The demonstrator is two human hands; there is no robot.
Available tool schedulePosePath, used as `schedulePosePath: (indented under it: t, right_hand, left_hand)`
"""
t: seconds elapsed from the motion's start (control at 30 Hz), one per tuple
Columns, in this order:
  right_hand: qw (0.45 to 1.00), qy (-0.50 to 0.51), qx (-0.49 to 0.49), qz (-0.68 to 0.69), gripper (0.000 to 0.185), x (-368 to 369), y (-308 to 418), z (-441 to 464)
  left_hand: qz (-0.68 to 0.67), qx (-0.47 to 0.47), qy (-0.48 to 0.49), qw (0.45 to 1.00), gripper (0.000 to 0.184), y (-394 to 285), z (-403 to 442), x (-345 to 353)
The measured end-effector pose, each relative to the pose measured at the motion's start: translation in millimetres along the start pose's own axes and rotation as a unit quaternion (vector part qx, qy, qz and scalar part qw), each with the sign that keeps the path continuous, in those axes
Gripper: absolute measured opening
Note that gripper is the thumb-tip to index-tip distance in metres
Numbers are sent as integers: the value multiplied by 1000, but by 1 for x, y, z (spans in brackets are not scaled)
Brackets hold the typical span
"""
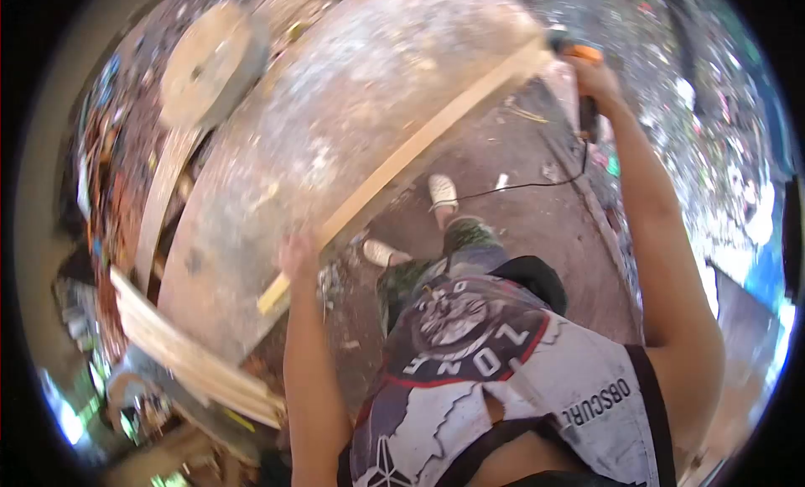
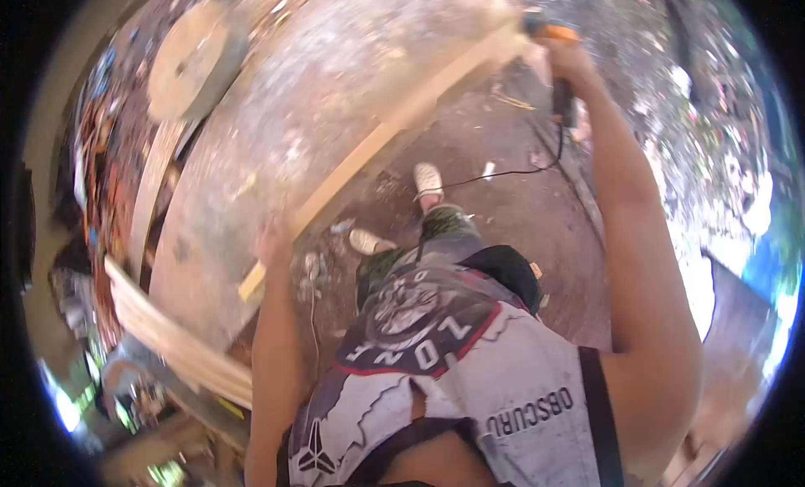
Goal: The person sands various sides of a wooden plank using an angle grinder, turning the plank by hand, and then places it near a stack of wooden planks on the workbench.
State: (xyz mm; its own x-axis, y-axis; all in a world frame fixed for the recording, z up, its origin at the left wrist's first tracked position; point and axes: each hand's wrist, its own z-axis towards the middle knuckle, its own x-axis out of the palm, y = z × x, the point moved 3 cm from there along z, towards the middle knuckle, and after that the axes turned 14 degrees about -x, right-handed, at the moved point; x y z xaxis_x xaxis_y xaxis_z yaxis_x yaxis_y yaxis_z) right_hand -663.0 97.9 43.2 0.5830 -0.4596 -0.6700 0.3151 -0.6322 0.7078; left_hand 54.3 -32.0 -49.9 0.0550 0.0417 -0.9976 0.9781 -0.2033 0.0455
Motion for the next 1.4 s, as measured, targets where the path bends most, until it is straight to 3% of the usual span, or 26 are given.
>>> schedulePosePath:
  t: [0.07, 0.13, 0.17, 0.23, 0.3, 0.37, 0.47, 0.57, 0.67, 0.73, 0.8, 0.87, 0.93, 0.97, 1.0, 1.03, 1.07, 1.1, 1.13, 1.17, 1.2, 1.23, 1.3, 1.33, 1.4]
  right_hand:
    - [973, -19, 17, 228, 18, 5, -14, -17]
    - [886, 11, -21, 463, 20, 12, -58, -34]
    - [851, 48, -26, 522, 26, 15, -62, -55]
    - [848, -46, -2, 528, 34, 26, -67, -96]
    - [845, -42, 12, 533, 43, 32, -117, -98]
    - [846, -25, 15, 532, 43, 36, -100, -129]
    - [855, 5, 9, 518, 45, 44, -90, -143]
    - [876, 13, -1, 482, 44, 46, -48, -164]
    - [946, 63, -36, 317, 37, 62, -2, -181]
    - [961, 97, -50, 252, 37, 86, 17, -188]
    - [961, 149, -113, 204, 37, 121, 46, -200]
    - [950, 192, -137, 205, 36, 167, 77, -224]
    - [928, 277, -171, 183, 35, 212, 95, -241]
    - [910, 333, -189, 158, 35, 233, 103, -249]
    - [914, 325, -203, 136, 35, 249, 130, -278]
    - [905, 380, -187, 35, 35, 263, 162, -303]
    - [868, 393, -296, 74, 38, 290, 160, -310]
    - [861, 452, -229, 49, 40, 302, 180, -336]
    - [856, 451, -247, -40, 40, 314, 202, -359]
    - [844, 483, -220, 73, 43, 341, 195, -375]
    - [800, 522, -286, 74, 45, 354, 216, -395]
    - [797, 507, -320, 75, 47, 370, 221, -410]
    - [804, 488, -334, 57, 53, 404, 224, -430]
    - [799, 489, -351, 10, 58, 415, 232, -442]
    - [789, 493, -364, -51, 67, 432, 245, -463]
  left_hand:
    - [-9, 17, 47, 999, 42, 6, 9, 30]
    - [-98, -9, 109, 989, 52, -43, 14, -2]
    - [-26, -55, 211, 976, 68, -71, 20, -54]
    - [-51, -26, 92, 994, 77, -66, -2, -46]
    - [-81, -31, 111, 990, 75, -70, -26, -39]
    - [-116, -27, 128, 985, 73, -70, -47, -25]
    - [-120, 26, -35, 992, 59, -69, -48, -17]
    - [-83, -19, 5, 996, 55, -52, -27, -30]
    - [-150, -49, -23, 987, 53, -40, -9, -16]
    - [-233, -45, -109, 965, 48, -49, -14, -28]
    - [-233, -25, -174, 956, 45, -75, -33, -52]
    - [-438, -15, -98, 894, 51, -92, -60, -49]
    - [-611, -103, 136, 773, 63, -103, -79, -62]
    - [-615, -112, 127, 770, 63, -101, -83, -64]
    - [-618, -138, 213, 744, 65, -101, -86, -61]
    - [-616, -161, 298, 711, 67, -96, -90, -58]
    - [-623, -165, 290, 708, 67, -87, -91, -60]
    - [-682, -205, 293, 638, 66, -76, -92, -61]
    - [-735, -242, 295, 561, 66, -65, -92, -61]
    - [-781, -276, 295, 477, 66, -54, -94, -61]
    - [-738, -331, 357, 468, 69, -34, -97, -55]
    - [-742, -331, 357, 460, 69, -16, -103, -55]
    - [-801, -336, 290, 402, 72, 21, -113, -57]
    - [-804, -332, 294, 397, 72, 35, -117, -57]
    - [-841, -321, 192, 392, 64, 65, -118, -62]
